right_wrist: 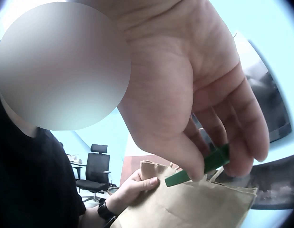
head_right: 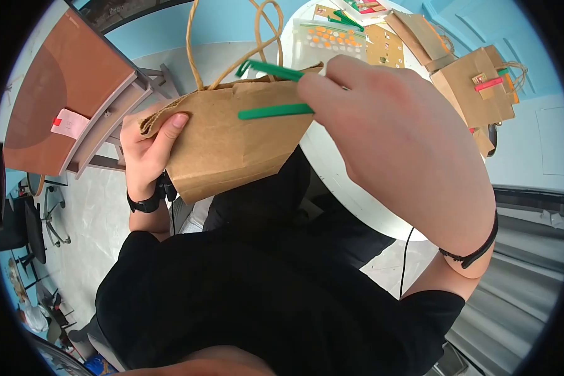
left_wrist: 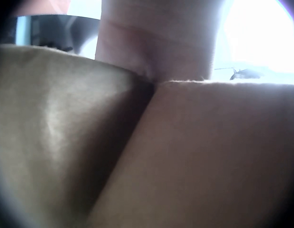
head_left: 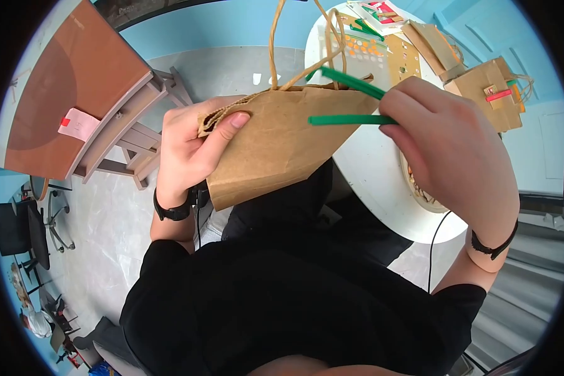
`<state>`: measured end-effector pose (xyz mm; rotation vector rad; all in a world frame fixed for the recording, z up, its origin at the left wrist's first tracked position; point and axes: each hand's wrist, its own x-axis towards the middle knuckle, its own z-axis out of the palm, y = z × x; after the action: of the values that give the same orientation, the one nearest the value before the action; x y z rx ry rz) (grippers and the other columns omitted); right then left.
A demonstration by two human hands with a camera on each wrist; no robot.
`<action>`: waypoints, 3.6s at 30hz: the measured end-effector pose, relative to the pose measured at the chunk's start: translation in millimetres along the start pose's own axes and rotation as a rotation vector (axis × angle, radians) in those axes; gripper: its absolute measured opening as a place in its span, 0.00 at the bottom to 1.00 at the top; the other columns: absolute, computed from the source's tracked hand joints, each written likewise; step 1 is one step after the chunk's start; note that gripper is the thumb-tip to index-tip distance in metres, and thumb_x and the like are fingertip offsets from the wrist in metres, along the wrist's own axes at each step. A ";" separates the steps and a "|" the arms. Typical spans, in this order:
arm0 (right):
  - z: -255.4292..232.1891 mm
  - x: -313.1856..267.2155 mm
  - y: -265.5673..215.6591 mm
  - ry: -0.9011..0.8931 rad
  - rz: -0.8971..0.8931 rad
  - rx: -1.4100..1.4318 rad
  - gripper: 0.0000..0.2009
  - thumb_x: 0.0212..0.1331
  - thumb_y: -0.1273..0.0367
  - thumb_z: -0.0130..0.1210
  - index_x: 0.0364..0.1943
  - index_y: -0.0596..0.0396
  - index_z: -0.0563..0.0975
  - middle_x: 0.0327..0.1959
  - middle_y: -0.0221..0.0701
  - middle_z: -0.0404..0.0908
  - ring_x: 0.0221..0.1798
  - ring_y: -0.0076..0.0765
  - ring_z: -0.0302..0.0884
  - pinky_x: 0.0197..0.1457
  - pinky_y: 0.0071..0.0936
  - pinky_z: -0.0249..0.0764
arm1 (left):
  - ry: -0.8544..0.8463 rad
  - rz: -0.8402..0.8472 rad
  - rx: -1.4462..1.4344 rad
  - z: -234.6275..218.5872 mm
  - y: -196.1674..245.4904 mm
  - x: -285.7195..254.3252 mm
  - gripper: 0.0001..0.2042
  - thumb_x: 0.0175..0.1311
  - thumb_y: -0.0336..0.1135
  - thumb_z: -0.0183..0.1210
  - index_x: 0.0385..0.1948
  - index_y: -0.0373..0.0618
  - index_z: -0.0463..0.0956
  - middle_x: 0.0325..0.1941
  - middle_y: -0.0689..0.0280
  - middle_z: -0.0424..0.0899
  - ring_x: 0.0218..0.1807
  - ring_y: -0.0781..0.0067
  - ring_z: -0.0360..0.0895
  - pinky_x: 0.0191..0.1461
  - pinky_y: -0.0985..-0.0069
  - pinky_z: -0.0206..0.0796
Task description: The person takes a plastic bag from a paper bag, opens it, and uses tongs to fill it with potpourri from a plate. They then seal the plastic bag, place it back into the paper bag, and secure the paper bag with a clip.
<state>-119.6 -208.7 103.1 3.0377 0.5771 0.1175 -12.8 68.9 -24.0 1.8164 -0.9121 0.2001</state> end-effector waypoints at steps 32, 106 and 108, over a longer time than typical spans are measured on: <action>35.6 -93.4 -49.3 0.506 0.059 0.425 0.18 0.57 0.65 0.68 0.52 0.52 0.79 0.31 0.32 0.79 0.45 0.41 0.78 0.48 0.36 0.75 | -0.243 0.237 -0.453 63.3 66.5 -11.1 0.04 0.62 0.20 0.65 0.37 0.31 0.81 0.35 0.58 0.85 0.34 0.69 0.80 0.38 0.76 0.69; 282.7 -421.1 295.7 0.789 1.690 0.194 0.40 0.52 0.46 0.72 0.61 0.62 0.75 0.58 0.44 0.84 0.62 0.46 0.82 0.66 0.37 0.73 | -0.353 -0.303 -0.641 180.1 -52.1 89.4 0.15 0.78 0.35 0.50 0.51 0.32 0.80 0.33 0.62 0.84 0.35 0.74 0.80 0.46 0.76 0.72; 283.4 -418.2 297.7 0.713 1.756 0.185 0.42 0.52 0.45 0.72 0.62 0.63 0.74 0.60 0.46 0.82 0.64 0.48 0.80 0.67 0.37 0.72 | -0.371 -0.324 -0.602 178.0 -59.0 94.9 0.15 0.79 0.36 0.50 0.52 0.33 0.80 0.34 0.64 0.84 0.36 0.76 0.80 0.45 0.76 0.71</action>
<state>-375.5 -648.3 -188.7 2.4345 -2.1543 1.1285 44.3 -120.3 -95.6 1.4170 -0.7986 -0.5770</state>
